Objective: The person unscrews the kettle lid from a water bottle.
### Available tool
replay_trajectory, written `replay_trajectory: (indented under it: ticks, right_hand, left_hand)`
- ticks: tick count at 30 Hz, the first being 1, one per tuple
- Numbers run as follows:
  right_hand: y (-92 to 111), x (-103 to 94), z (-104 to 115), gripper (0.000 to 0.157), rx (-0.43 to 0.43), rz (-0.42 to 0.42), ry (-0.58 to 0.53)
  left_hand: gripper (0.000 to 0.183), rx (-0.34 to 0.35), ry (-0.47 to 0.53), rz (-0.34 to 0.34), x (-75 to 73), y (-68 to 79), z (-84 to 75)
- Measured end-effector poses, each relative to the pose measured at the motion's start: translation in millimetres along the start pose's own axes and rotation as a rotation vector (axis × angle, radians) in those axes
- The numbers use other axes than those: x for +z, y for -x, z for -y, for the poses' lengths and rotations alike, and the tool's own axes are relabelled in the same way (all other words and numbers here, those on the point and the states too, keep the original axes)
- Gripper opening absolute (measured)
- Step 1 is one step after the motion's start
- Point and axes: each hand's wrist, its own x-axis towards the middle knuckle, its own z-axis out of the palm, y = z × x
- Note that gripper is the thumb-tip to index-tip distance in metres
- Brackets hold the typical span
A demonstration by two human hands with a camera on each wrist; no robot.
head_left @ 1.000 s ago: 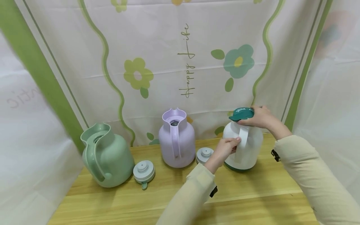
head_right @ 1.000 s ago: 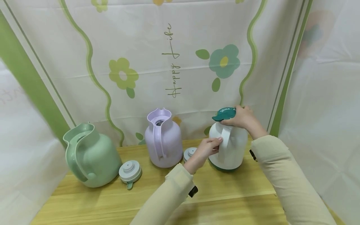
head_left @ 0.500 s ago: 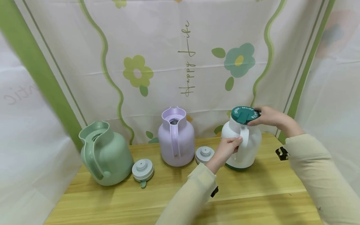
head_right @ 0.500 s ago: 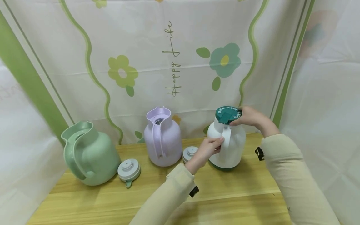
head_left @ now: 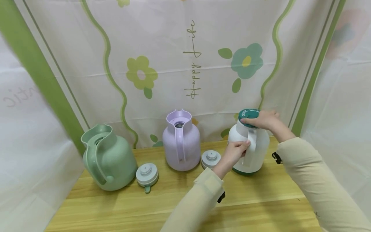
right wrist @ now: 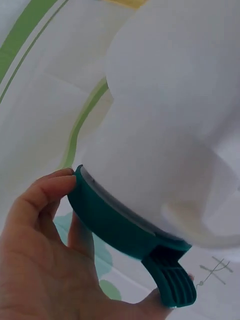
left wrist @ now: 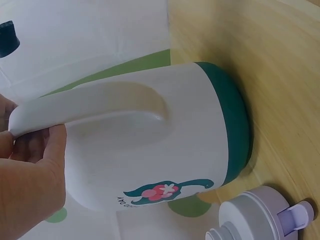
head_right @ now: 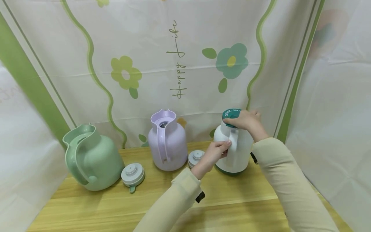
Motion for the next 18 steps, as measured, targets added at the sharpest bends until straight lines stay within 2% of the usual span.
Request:
replay_trajectory:
  ticks: [4,8,11,18]
  right_hand:
    - [1,-4.6,-6,0.082,-0.052,0.033,-0.115]
    - [2,-10.7,-17,0.086,-0.07,0.098,-0.233]
    - [2,-14.6,-26,0.091,-0.071,0.116,-0.241]
    - [-5,-16.7,-40,0.083,-0.152,0.108,-0.261]
  left_hand:
    - [0.039,-0.001,-0.02,-0.015,-1.5,-0.2,0.7]
    - [0.038,-0.004,-0.029,-0.036,-3.2,-1.1,2.3]
    - [0.039,-0.002,-0.027,-0.043,-3.7,-1.3,2.1]
    - [0.038,0.004,-0.03,-0.042,-2.0,1.1,0.9]
